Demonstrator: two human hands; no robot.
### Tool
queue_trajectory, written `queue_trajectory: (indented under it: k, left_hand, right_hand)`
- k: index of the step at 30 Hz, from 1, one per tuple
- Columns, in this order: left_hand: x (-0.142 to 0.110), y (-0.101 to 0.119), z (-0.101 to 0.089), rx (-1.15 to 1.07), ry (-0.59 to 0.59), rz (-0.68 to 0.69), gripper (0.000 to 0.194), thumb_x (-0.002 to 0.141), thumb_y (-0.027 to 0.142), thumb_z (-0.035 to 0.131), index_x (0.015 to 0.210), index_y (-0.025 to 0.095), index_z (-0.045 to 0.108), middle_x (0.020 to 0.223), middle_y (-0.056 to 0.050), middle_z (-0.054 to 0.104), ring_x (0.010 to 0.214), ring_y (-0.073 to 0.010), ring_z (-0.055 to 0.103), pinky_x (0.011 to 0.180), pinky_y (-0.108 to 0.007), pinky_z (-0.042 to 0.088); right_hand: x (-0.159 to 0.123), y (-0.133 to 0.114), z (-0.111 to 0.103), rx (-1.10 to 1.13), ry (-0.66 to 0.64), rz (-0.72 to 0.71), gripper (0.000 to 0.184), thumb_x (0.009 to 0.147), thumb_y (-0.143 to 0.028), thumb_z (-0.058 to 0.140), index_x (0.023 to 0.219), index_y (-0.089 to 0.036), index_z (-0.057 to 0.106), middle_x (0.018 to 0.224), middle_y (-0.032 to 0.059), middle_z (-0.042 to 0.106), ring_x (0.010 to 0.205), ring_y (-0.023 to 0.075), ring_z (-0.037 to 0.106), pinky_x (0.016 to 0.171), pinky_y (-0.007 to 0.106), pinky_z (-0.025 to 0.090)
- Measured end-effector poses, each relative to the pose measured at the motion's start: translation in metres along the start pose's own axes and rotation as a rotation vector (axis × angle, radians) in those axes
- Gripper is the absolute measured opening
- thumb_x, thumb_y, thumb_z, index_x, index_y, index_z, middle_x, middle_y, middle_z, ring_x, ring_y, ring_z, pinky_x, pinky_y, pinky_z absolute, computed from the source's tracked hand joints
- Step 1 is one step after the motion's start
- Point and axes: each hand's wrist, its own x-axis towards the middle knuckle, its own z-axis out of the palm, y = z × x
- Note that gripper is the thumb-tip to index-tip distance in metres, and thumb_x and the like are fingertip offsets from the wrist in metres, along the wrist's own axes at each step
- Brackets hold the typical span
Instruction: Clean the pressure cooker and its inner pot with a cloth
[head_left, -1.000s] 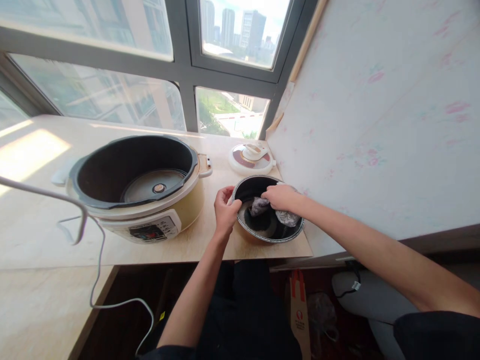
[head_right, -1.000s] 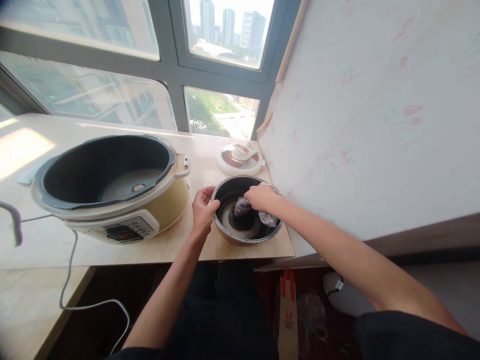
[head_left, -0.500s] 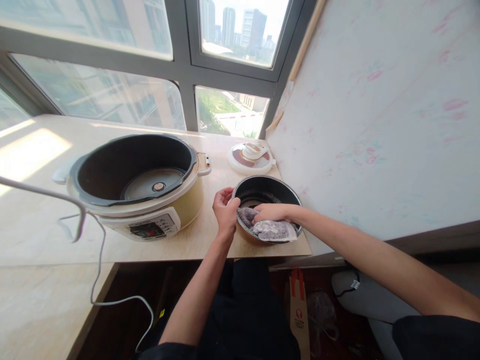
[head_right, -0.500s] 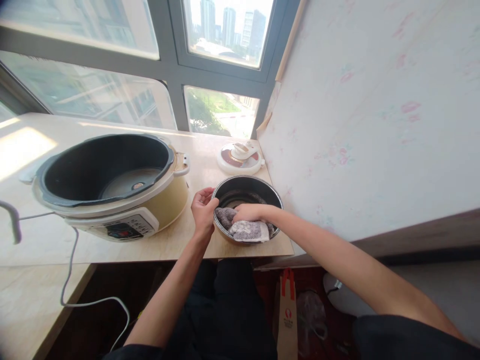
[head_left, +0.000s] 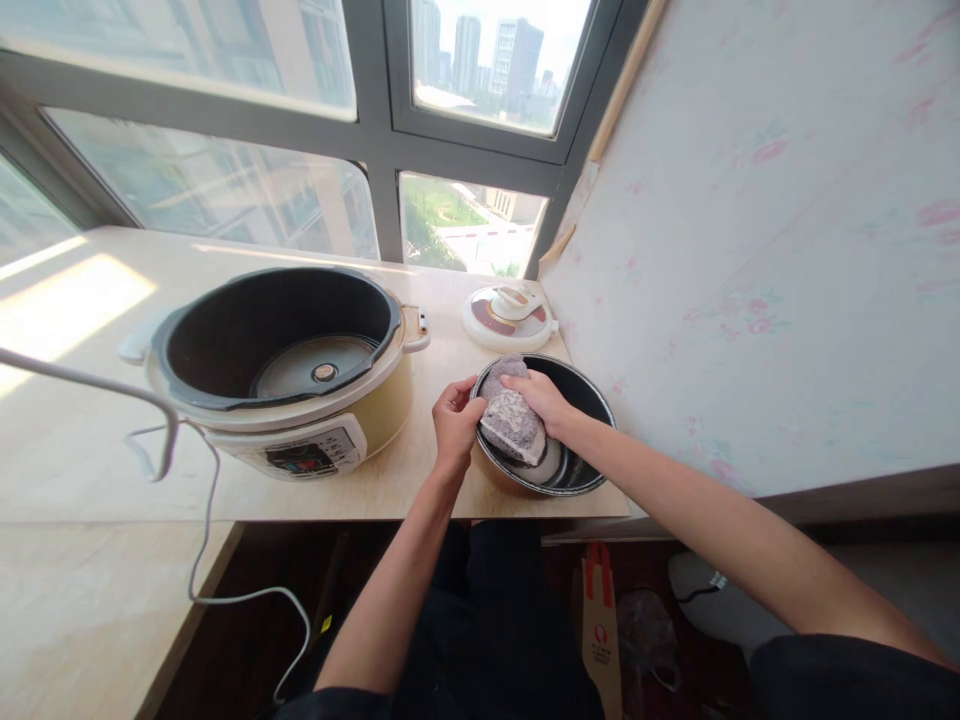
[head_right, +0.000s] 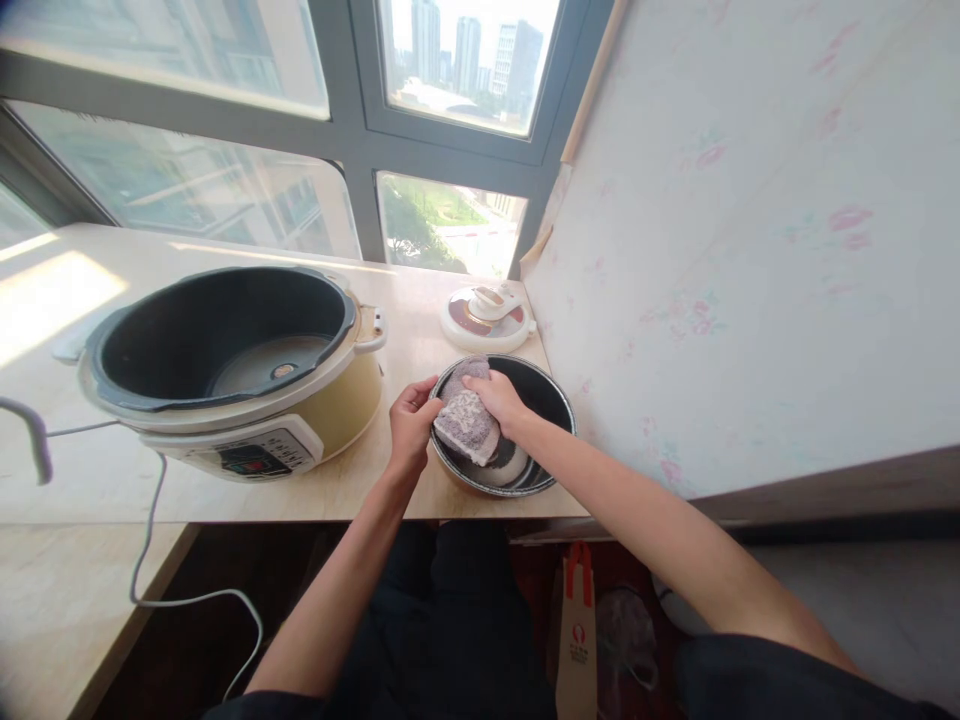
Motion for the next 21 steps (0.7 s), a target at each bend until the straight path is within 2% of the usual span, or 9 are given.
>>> queue_trajectory:
  k: [3,7,11,13,17,21]
  left_hand:
    - [0.001,0.001,-0.001,0.030,-0.028,0.014,0.039,0.060,0.020,0.071,0.098,0.015,0.073,0.107,-0.010,0.077,0.109,-0.0274,0.071,0.103,-0.043,0.051]
    - [0.000,0.001,-0.001,0.046,-0.031,0.037,0.038,0.061,0.019,0.069,0.098,0.016,0.073,0.103,-0.009,0.077,0.106,-0.0268,0.071,0.101,-0.042,0.053]
    - [-0.003,0.002,-0.001,0.034,-0.006,0.067,0.038,0.061,0.019,0.068,0.098,0.016,0.072,0.103,-0.009,0.076,0.104,-0.0254,0.071,0.100,-0.042,0.054]
    - [-0.004,0.002,0.000,0.034,0.000,0.079,0.037,0.061,0.019,0.068,0.098,0.016,0.072,0.102,-0.008,0.076,0.102,-0.0247,0.071,0.100,-0.042,0.054]
    - [-0.005,0.002,0.001,0.037,0.018,0.086,0.038,0.062,0.019,0.068,0.099,0.016,0.072,0.100,-0.008,0.076,0.101,-0.0242,0.071,0.099,-0.042,0.054]
    - [-0.005,0.001,0.001,0.038,0.026,0.079,0.039,0.062,0.020,0.068,0.100,0.016,0.071,0.101,-0.008,0.076,0.101,-0.0244,0.071,0.099,-0.042,0.054]
  right_hand:
    - [0.012,-0.001,-0.012,-0.168,0.106,-0.114,0.022,0.081,-0.030,0.062,0.097,-0.016,0.065,0.096,0.0068,0.075,0.086,0.0207,0.069,0.079,0.030,0.055]
    - [0.016,0.000,-0.035,-0.422,0.195,-0.153,0.030,0.086,-0.035,0.056,0.106,-0.016,0.066,0.111,0.0105,0.075,0.104,0.0259,0.068,0.087,0.033,0.053]
    - [0.007,-0.008,-0.058,-1.112,0.218,-0.187,0.030,0.094,-0.033,0.052,0.114,-0.015,0.066,0.122,0.0175,0.072,0.115,0.0321,0.066,0.095,0.037,0.048]
    - [0.001,-0.012,-0.065,-1.337,0.200,-0.148,0.031,0.097,-0.031,0.050,0.120,-0.015,0.064,0.121,0.0203,0.072,0.113,0.0346,0.067,0.092,0.038,0.049]
    - [-0.007,-0.011,-0.059,-1.569,0.185,-0.130,0.032,0.101,-0.024,0.042,0.125,-0.012,0.060,0.115,0.0240,0.072,0.108,0.0353,0.071,0.086,0.038,0.052]
    - [0.000,-0.001,-0.041,-1.651,0.136,-0.159,0.034,0.099,-0.012,0.039,0.125,-0.007,0.061,0.115,0.0278,0.071,0.112,0.0364,0.071,0.087,0.040,0.054]
